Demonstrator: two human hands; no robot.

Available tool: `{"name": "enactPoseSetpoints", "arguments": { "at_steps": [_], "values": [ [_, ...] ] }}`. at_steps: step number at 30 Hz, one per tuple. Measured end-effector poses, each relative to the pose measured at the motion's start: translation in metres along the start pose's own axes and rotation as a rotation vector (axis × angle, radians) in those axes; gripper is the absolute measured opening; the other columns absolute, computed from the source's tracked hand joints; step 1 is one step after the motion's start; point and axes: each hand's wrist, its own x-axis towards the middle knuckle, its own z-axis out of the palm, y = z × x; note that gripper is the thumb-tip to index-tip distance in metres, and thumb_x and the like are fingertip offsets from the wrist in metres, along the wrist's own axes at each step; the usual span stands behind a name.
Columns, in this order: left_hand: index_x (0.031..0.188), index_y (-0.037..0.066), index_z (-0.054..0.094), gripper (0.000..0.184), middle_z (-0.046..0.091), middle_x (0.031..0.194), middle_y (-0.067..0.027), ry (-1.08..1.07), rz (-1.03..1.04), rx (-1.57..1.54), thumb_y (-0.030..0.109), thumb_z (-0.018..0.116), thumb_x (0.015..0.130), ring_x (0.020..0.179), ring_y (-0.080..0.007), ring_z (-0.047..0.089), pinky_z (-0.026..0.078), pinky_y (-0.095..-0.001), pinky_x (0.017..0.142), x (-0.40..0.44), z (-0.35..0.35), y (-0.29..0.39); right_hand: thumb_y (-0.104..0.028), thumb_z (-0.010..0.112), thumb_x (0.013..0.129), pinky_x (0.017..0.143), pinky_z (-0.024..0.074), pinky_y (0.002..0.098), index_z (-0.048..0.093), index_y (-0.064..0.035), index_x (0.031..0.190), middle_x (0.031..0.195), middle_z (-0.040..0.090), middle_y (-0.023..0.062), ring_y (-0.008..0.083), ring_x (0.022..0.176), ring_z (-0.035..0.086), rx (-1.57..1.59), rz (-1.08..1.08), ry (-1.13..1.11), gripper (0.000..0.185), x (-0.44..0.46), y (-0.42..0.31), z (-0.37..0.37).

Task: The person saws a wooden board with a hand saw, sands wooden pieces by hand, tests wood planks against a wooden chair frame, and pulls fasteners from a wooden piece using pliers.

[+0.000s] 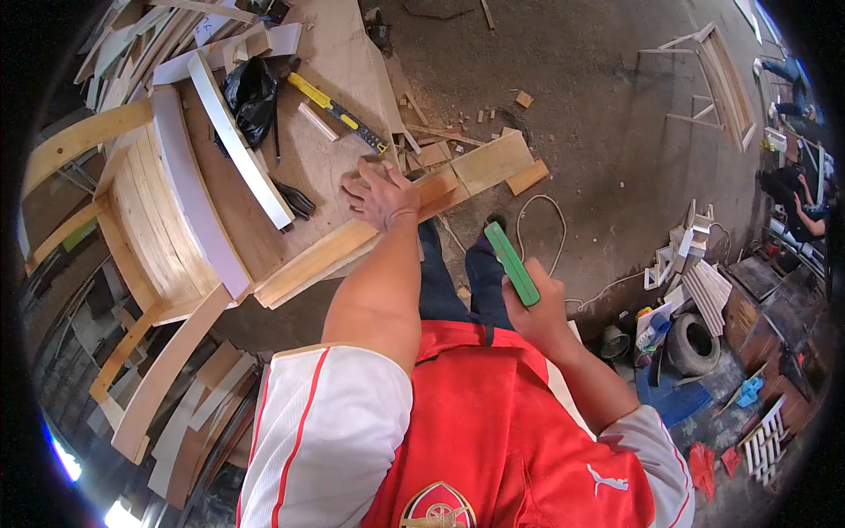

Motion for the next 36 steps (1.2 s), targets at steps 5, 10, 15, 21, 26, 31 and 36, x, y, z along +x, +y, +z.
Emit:
{"name": "enactPoseSetpoints", "arguments": {
  "at_steps": [5,10,15,21,26,31,36],
  "values": [
    [0.153,0.022,0.041,0.062,0.031,0.16,-0.021,-0.005,-0.009,0.023,0.05,0.053,0.1,0.15,-0.0423,0.026,0.028,-0.0589,0.115,0.004,0.003,0.004,-0.005,0.07,0.086,0.065,0.0524,0.0512,0.058,-0.0063,0.101,0.079,0.064,0.0214,0.0478,0.082,0.067,0.062,-0.077,0.053,0.02,0.043,0.028,0.038],
    [0.153,0.022,0.042,0.061,0.031,0.16,-0.0204,-0.029,-0.01,0.006,0.051,0.052,0.101,0.149,-0.0417,0.026,0.028,-0.058,0.115,0.001,-0.003,0.002,-0.003,0.069,0.086,0.063,0.0519,0.0501,0.056,-0.0043,0.097,0.078,0.063,0.0223,0.0486,0.08,0.066,0.004,-0.014,0.011,0.016,0.001,-0.004,-0.002],
    [0.154,0.022,0.043,0.062,0.033,0.16,-0.0203,0.005,-0.003,0.037,0.051,0.052,0.1,0.149,-0.0416,0.027,0.028,-0.0575,0.115,0.0,0.004,-0.001,-0.005,0.069,0.088,0.062,0.0511,0.0493,0.056,-0.0045,0.095,0.075,0.061,0.0235,0.0497,0.08,0.065,0.061,0.008,0.038,0.015,0.022,0.011,0.013],
    [0.154,0.023,0.042,0.061,0.032,0.161,-0.0209,-0.056,-0.015,0.008,0.05,0.053,0.1,0.15,-0.0425,0.026,0.027,-0.0599,0.115,0.002,-0.005,0.006,-0.007,0.069,0.089,0.062,0.05,0.0503,0.056,-0.0044,0.096,0.077,0.062,0.0249,0.0503,0.08,0.064,0.068,0.016,0.051,0.015,0.003,0.001,0.005],
    [0.153,0.024,0.043,0.061,0.032,0.16,-0.0207,-0.016,0.017,-0.009,0.049,0.054,0.099,0.15,-0.0429,0.026,0.028,-0.0602,0.115,-0.002,0.001,-0.003,-0.008,0.068,0.089,0.063,0.0506,0.0512,0.055,-0.0047,0.098,0.079,0.063,0.0257,0.0517,0.08,0.064,0.061,-0.062,0.049,0.015,0.033,0.017,0.024],
    [0.152,0.023,0.044,0.06,0.031,0.16,-0.0202,-0.014,0.0,-0.003,0.048,0.055,0.099,0.148,-0.0428,0.027,0.028,-0.0601,0.114,0.003,0.0,0.001,-0.006,0.068,0.09,0.063,0.0498,0.0506,0.055,-0.0043,0.096,0.079,0.063,0.0254,0.0516,0.08,0.063,0.049,0.033,0.032,0.014,0.014,-0.004,0.014],
    [0.15,0.022,0.045,0.057,0.032,0.159,-0.0194,0.011,0.024,-0.012,0.047,0.055,0.099,0.147,-0.0425,0.029,0.03,-0.0597,0.113,0.0,0.001,-0.002,-0.007,0.069,0.088,0.064,0.052,0.0521,0.055,-0.005,0.101,0.082,0.066,0.0241,0.0495,0.083,0.067,-0.028,-0.06,0.029,0.019,0.006,0.021,0.024]
  ]
}}
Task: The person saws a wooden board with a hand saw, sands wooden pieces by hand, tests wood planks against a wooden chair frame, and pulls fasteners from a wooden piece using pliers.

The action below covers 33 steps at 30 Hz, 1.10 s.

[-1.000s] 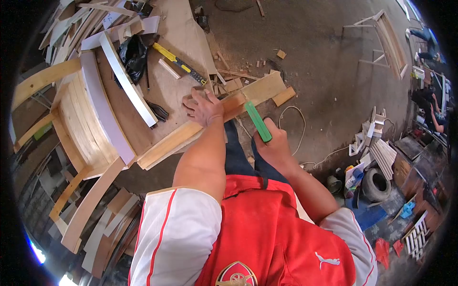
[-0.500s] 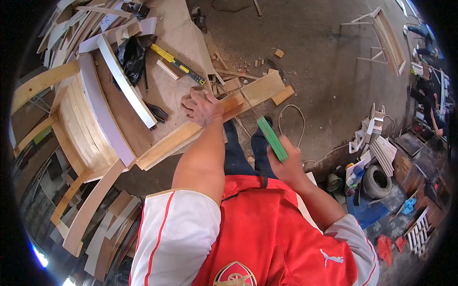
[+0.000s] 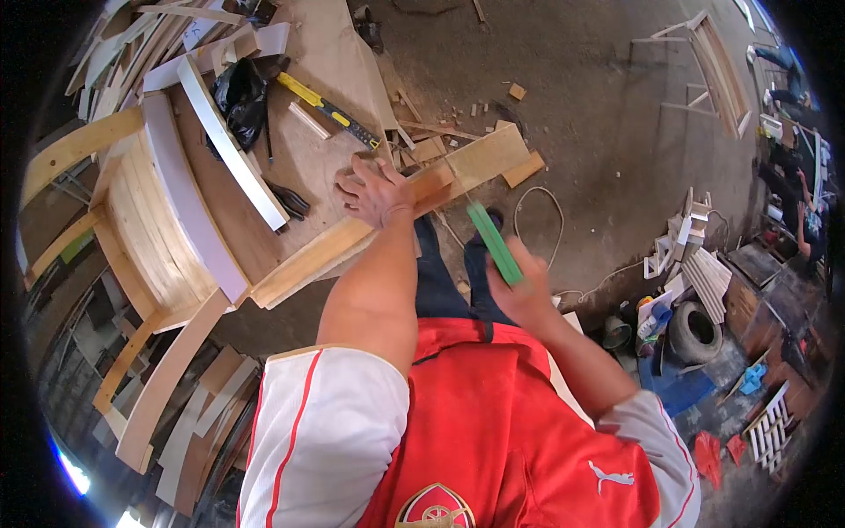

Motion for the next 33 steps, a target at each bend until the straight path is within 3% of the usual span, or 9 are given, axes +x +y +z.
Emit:
{"name": "enactPoseSetpoints", "arguments": {
  "at_steps": [3,9,12,13,19,25,31,33],
  "values": [
    [0.15,0.023,0.044,0.057,0.032,0.16,-0.0189,0.002,-0.014,0.005,0.046,0.055,0.099,0.148,-0.0423,0.028,0.03,-0.0592,0.114,0.005,0.001,0.004,-0.007,0.07,0.088,0.063,0.0524,0.0523,0.055,-0.0048,0.102,0.082,0.066,0.0232,0.0482,0.082,0.068,0.025,0.051,-0.009,0.02,0.023,-0.008,0.017],
    [0.151,0.023,0.043,0.058,0.031,0.16,-0.0182,-0.028,-0.029,-0.007,0.045,0.056,0.098,0.149,-0.0425,0.026,0.03,-0.0593,0.114,0.002,-0.005,0.006,-0.006,0.068,0.088,0.061,0.0505,0.053,0.054,-0.0044,0.101,0.076,0.062,0.0245,0.0482,0.077,0.067,0.059,0.027,-0.001,0.019,-0.018,-0.022,-0.023],
    [0.151,0.023,0.043,0.059,0.031,0.16,-0.0179,-0.003,-0.019,0.012,0.044,0.057,0.098,0.149,-0.0424,0.026,0.031,-0.0596,0.114,-0.001,0.001,0.003,-0.005,0.068,0.088,0.061,0.0511,0.0514,0.055,-0.0044,0.099,0.077,0.063,0.0239,0.047,0.077,0.067,0.165,0.111,-0.001,0.017,0.03,-0.008,0.0],
    [0.151,0.023,0.043,0.059,0.032,0.16,-0.0178,0.011,-0.011,0.02,0.044,0.057,0.098,0.149,-0.0423,0.026,0.031,-0.0597,0.114,0.0,0.003,0.003,-0.004,0.067,0.089,0.061,0.0514,0.0494,0.056,-0.0049,0.098,0.08,0.064,0.0234,0.0481,0.077,0.066,0.112,0.052,0.029,0.014,0.038,-0.005,0.005],
    [0.152,0.024,0.042,0.062,0.031,0.161,-0.0181,-0.061,-0.023,0.033,0.044,0.057,0.096,0.149,-0.0425,0.027,0.03,-0.0605,0.115,0.001,-0.007,0.004,-0.006,0.066,0.089,0.064,0.0505,0.0528,0.056,-0.0055,0.099,0.083,0.065,0.0247,0.0517,0.08,0.063,0.097,0.062,-0.021,0.014,-0.016,-0.029,-0.032],
    [0.153,0.024,0.042,0.063,0.031,0.16,-0.0176,-0.037,-0.022,0.008,0.045,0.058,0.096,0.149,-0.042,0.027,0.031,-0.0601,0.114,0.003,-0.003,0.004,-0.008,0.068,0.088,0.065,0.0514,0.0545,0.058,-0.0057,0.1,0.083,0.064,0.0223,0.0495,0.08,0.065,0.108,0.088,-0.019,0.016,0.039,-0.009,0.005],
    [0.152,0.023,0.043,0.063,0.032,0.16,-0.0174,-0.025,-0.005,0.01,0.045,0.058,0.096,0.149,-0.0418,0.027,0.031,-0.0589,0.114,0.0,-0.005,0.004,-0.007,0.068,0.088,0.063,0.0502,0.0536,0.055,-0.0041,0.098,0.079,0.063,0.0251,0.0504,0.083,0.065,0.024,0.039,-0.032,0.017,-0.012,-0.027,-0.031],
    [0.153,0.023,0.042,0.064,0.032,0.16,-0.0174,-0.016,0.0,0.042,0.046,0.058,0.095,0.149,-0.0419,0.028,0.031,-0.0592,0.114,0.0,0.003,0.0,-0.008,0.069,0.088,0.064,0.0514,0.0528,0.055,-0.0053,0.098,0.078,0.064,0.0242,0.0491,0.084,0.066,0.098,0.055,-0.027,0.018,0.019,-0.014,-0.009]
  ]
}}
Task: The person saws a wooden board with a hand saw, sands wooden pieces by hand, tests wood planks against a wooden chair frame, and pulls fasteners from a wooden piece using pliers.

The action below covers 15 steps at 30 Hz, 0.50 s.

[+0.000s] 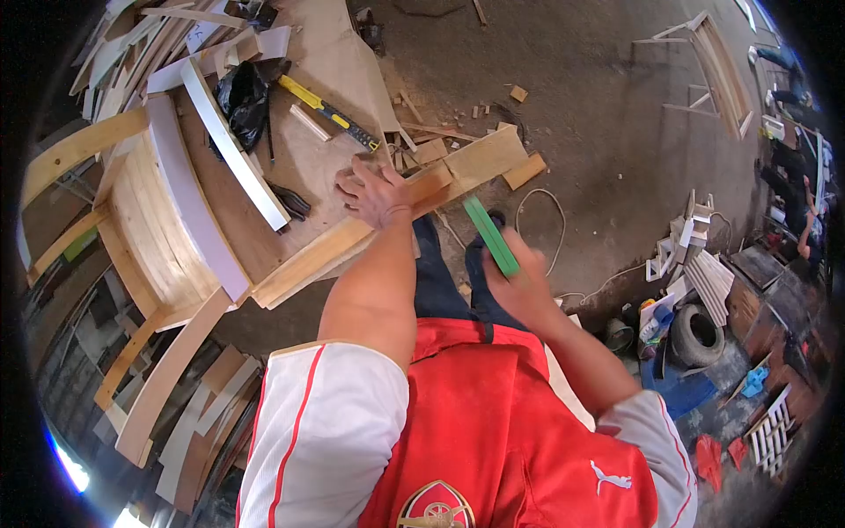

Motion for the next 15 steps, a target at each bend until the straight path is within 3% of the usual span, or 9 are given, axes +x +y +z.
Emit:
{"name": "enactPoseSetpoints", "arguments": {
  "at_steps": [10,15],
  "values": [
    [0.154,0.023,0.04,0.065,0.029,0.162,-0.0222,-0.043,-0.018,0.011,0.047,0.057,0.096,0.15,-0.0432,0.026,0.029,-0.0602,0.116,0.001,-0.008,0.003,-0.009,0.068,0.09,0.063,0.0493,0.0537,0.053,-0.0041,0.098,0.078,0.063,0.026,0.0502,0.083,0.064,-0.011,0.017,0.024,0.018,-0.02,-0.007,-0.009],
    [0.155,0.024,0.04,0.066,0.03,0.161,-0.0202,-0.054,-0.03,-0.014,0.046,0.058,0.095,0.15,-0.0427,0.026,0.027,-0.0592,0.116,0.002,-0.009,0.004,-0.01,0.069,0.089,0.064,0.051,0.0524,0.055,-0.0054,0.096,0.08,0.065,0.0248,0.0491,0.083,0.066,-0.022,0.024,0.024,0.017,0.021,0.002,0.011]
  ]
}}
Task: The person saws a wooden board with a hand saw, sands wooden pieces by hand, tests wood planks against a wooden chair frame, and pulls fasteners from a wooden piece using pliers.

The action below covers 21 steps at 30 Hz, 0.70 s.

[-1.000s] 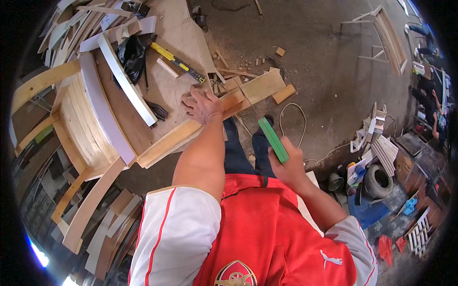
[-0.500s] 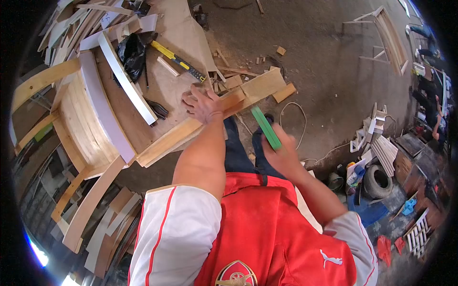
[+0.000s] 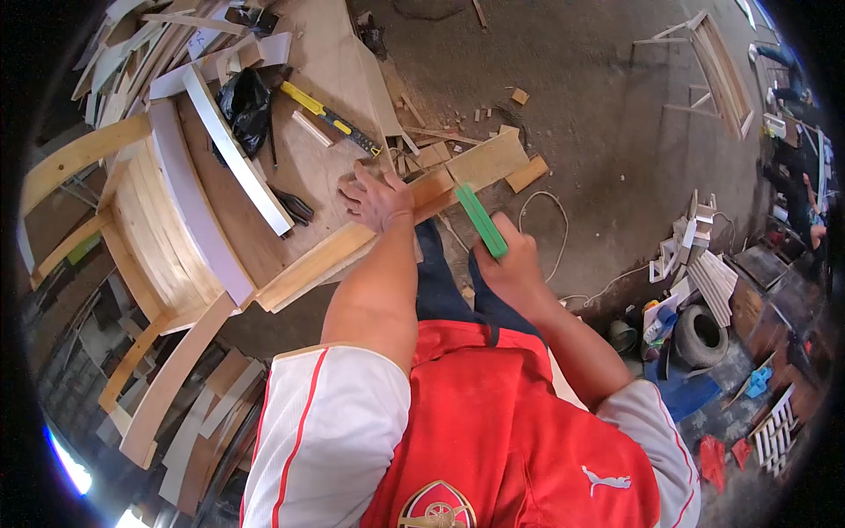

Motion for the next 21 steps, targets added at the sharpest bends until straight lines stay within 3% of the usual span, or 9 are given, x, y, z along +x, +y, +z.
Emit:
{"name": "enactPoseSetpoints", "arguments": {
  "at_steps": [5,10,15,21],
  "values": [
    [0.154,0.024,0.041,0.065,0.03,0.162,-0.0188,0.011,0.008,-0.006,0.047,0.058,0.095,0.15,-0.0419,0.026,0.027,-0.0585,0.116,0.002,0.001,-0.001,-0.01,0.068,0.09,0.063,0.0497,0.0534,0.053,-0.0038,0.096,0.078,0.063,0.0274,0.0509,0.083,0.065,0.031,0.003,-0.023,0.018,-0.05,-0.024,-0.036],
    [0.154,0.024,0.042,0.065,0.031,0.161,-0.0181,0.003,0.011,-0.041,0.047,0.059,0.095,0.15,-0.0413,0.027,0.028,-0.0579,0.115,0.0,-0.002,0.001,-0.01,0.069,0.09,0.063,0.0514,0.0548,0.055,-0.0061,0.096,0.08,0.065,0.024,0.0485,0.078,0.067,0.006,-0.041,0.008,0.016,0.007,0.01,0.01],
    [0.153,0.023,0.043,0.063,0.032,0.161,-0.0182,0.022,0.003,-0.004,0.044,0.058,0.095,0.15,-0.0417,0.027,0.028,-0.0575,0.115,-0.002,0.001,-0.001,-0.008,0.068,0.09,0.062,0.0503,0.0562,0.054,-0.0058,0.097,0.078,0.064,0.0243,0.0492,0.076,0.066,-0.036,-0.019,-0.041,0.016,-0.045,-0.01,-0.029],
    [0.152,0.023,0.043,0.063,0.032,0.16,-0.0181,0.041,0.025,0.02,0.042,0.058,0.094,0.15,-0.0415,0.026,0.028,-0.0583,0.114,0.002,0.007,-0.004,-0.008,0.068,0.089,0.061,0.0518,0.0538,0.055,-0.0059,0.097,0.077,0.064,0.022,0.0482,0.074,0.066,-0.013,-0.048,-0.008,0.016,-0.019,0.011,0.006]
  ]
}}
